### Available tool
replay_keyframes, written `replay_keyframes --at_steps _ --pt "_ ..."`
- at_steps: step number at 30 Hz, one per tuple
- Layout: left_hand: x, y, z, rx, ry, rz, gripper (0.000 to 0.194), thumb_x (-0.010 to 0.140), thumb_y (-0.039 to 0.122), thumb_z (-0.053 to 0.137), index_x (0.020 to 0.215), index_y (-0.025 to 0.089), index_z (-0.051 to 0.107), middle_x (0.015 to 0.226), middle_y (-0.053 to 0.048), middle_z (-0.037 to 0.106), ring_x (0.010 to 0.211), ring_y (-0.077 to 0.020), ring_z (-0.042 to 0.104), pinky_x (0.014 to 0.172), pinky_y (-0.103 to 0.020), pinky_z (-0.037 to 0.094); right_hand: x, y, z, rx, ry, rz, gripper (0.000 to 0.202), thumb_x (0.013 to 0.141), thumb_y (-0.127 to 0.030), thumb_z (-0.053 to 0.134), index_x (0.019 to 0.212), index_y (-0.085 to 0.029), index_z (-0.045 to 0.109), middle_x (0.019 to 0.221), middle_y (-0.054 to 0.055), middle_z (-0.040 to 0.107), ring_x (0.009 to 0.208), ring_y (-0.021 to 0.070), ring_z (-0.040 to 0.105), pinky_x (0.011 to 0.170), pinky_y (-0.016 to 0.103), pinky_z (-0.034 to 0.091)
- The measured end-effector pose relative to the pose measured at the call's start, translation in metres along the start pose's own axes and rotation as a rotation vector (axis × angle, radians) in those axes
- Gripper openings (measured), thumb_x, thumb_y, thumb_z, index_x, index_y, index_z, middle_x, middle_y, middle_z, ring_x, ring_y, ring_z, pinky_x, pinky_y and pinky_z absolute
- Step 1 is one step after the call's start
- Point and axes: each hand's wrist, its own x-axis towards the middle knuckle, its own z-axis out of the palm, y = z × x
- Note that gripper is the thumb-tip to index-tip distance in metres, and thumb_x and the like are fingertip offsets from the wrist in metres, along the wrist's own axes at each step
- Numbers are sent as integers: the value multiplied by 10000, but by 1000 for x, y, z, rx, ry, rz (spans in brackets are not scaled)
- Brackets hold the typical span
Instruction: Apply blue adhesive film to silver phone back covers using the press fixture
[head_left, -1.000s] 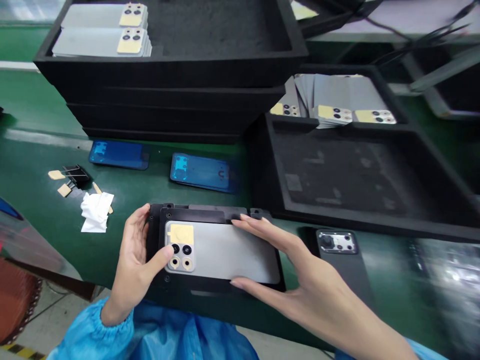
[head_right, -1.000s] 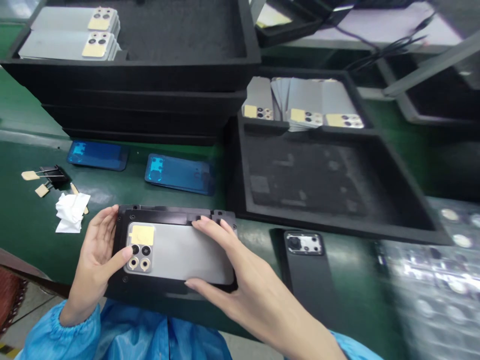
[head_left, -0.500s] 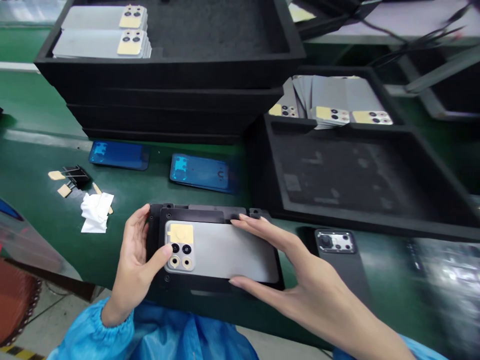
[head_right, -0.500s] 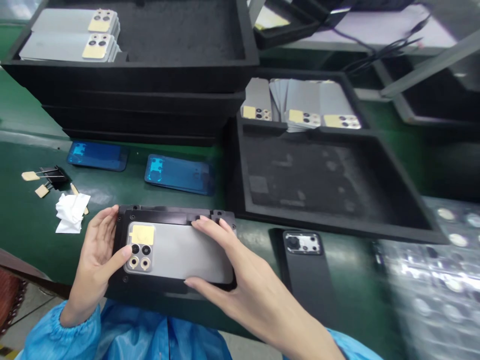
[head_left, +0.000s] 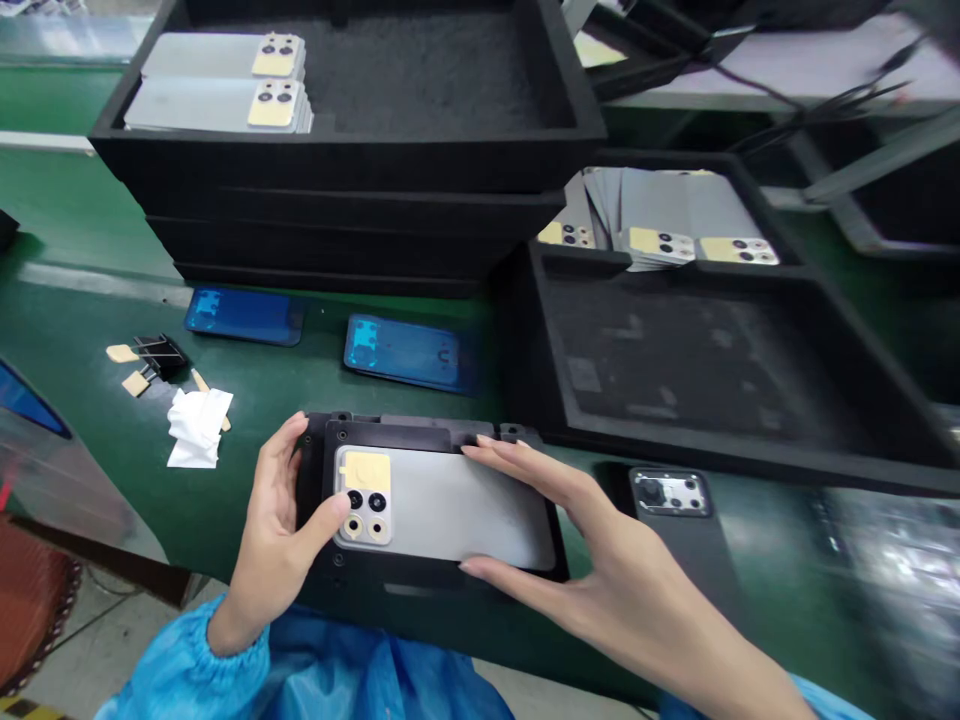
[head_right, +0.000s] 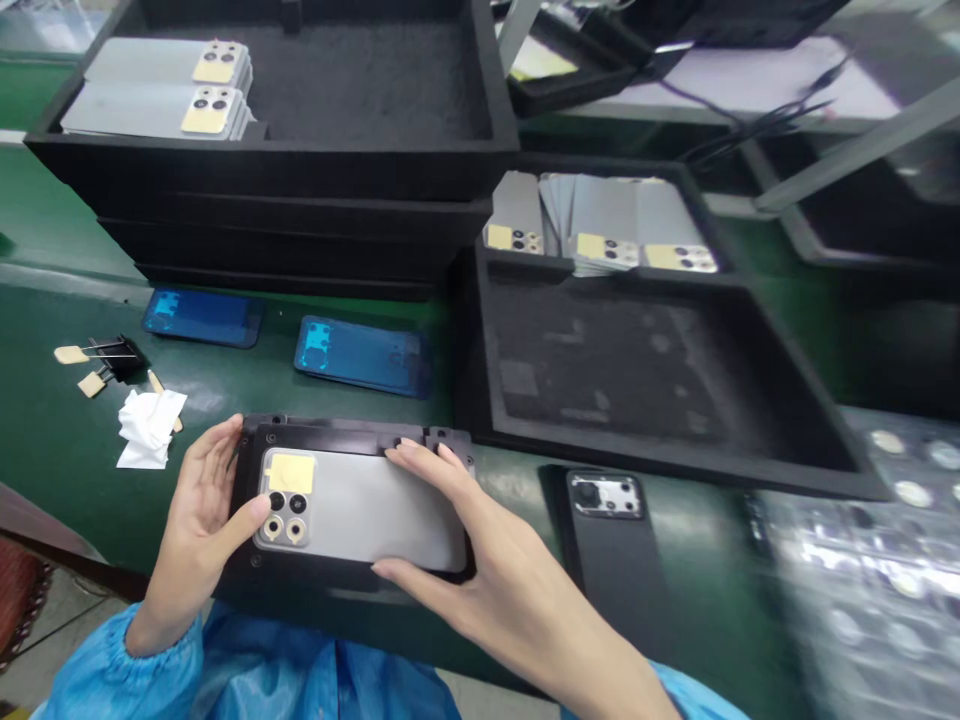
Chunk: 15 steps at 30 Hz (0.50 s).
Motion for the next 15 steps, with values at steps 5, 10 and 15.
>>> replay_keyframes --at_steps 5,10,15 --pt "0 -1 0 5 -5 -2 573 840 282 772 1360 324 533 1574 -32 470 1497 -236 380 1240 -351 336 4 -2 -4 2 -20 -9 694 913 -352 695 1520 -333 360 1453 70 625 1417 347 499 1062 498 569" --pt "1 -1 0 26 -17 21 572 837 285 772 1360 314 541 1563 -39 475 1492 -238 387 1235 -344 342 5 -1 -4 3 -21 -8 694 899 -358 712 1512 -326 386 1453 65 626 1414 336 509 1097 486 543" --pt "2 0 1 29 -14 34 560 833 271 773 1344 300 547 1567 -43 468 1497 -240 381 1228 -348 358 6 0 -5 -12 -31 -6 664 887 -360 725 1479 -322 426 1448 63 632 1406 330 521 1089 470 552"
